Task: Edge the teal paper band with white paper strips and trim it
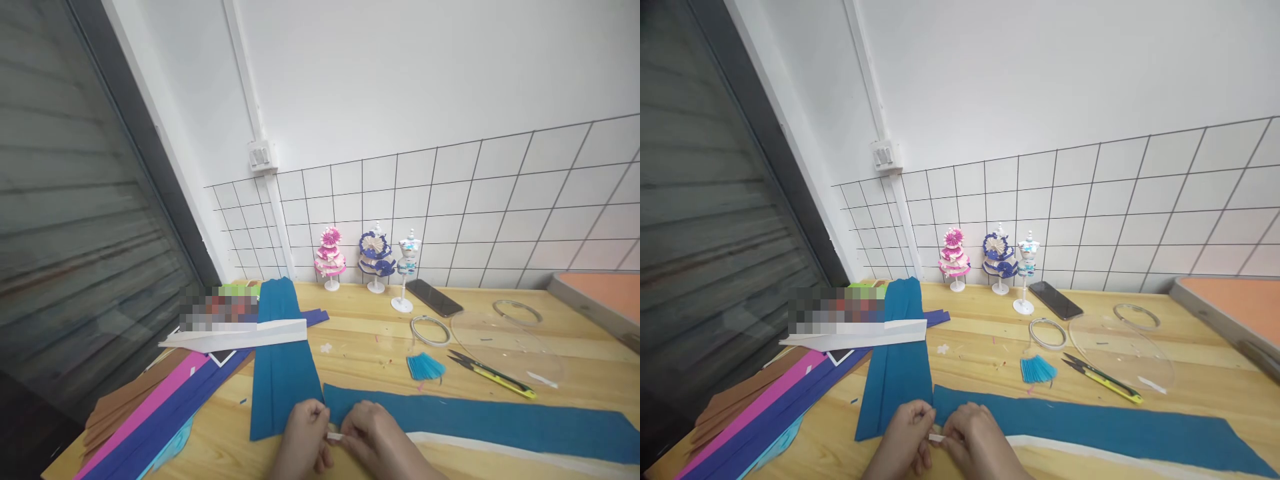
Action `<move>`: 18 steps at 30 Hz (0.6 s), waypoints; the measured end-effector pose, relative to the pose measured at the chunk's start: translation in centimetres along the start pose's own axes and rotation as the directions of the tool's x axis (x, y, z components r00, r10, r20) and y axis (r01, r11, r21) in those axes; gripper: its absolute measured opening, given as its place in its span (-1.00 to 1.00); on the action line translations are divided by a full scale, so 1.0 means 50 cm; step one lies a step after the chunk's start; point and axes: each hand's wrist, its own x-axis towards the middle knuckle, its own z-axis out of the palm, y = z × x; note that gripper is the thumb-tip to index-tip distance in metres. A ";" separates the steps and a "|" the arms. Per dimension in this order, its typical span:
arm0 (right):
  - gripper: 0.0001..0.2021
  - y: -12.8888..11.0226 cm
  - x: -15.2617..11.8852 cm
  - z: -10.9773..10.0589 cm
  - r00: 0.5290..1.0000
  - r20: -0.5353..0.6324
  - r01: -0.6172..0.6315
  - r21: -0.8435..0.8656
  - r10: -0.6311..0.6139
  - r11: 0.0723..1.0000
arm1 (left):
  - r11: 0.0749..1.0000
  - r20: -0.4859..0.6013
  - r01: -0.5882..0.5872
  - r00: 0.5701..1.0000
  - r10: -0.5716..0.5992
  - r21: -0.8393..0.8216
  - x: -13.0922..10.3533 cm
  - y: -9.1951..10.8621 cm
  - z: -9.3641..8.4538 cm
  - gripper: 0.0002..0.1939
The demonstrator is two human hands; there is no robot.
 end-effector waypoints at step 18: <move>-0.78 0.000 0.014 0.015 0.993 -0.021 -0.114 0.171 0.119 0.979 | 0.959 0.039 0.094 0.995 -0.086 -0.266 -0.039 0.025 -0.009 -0.67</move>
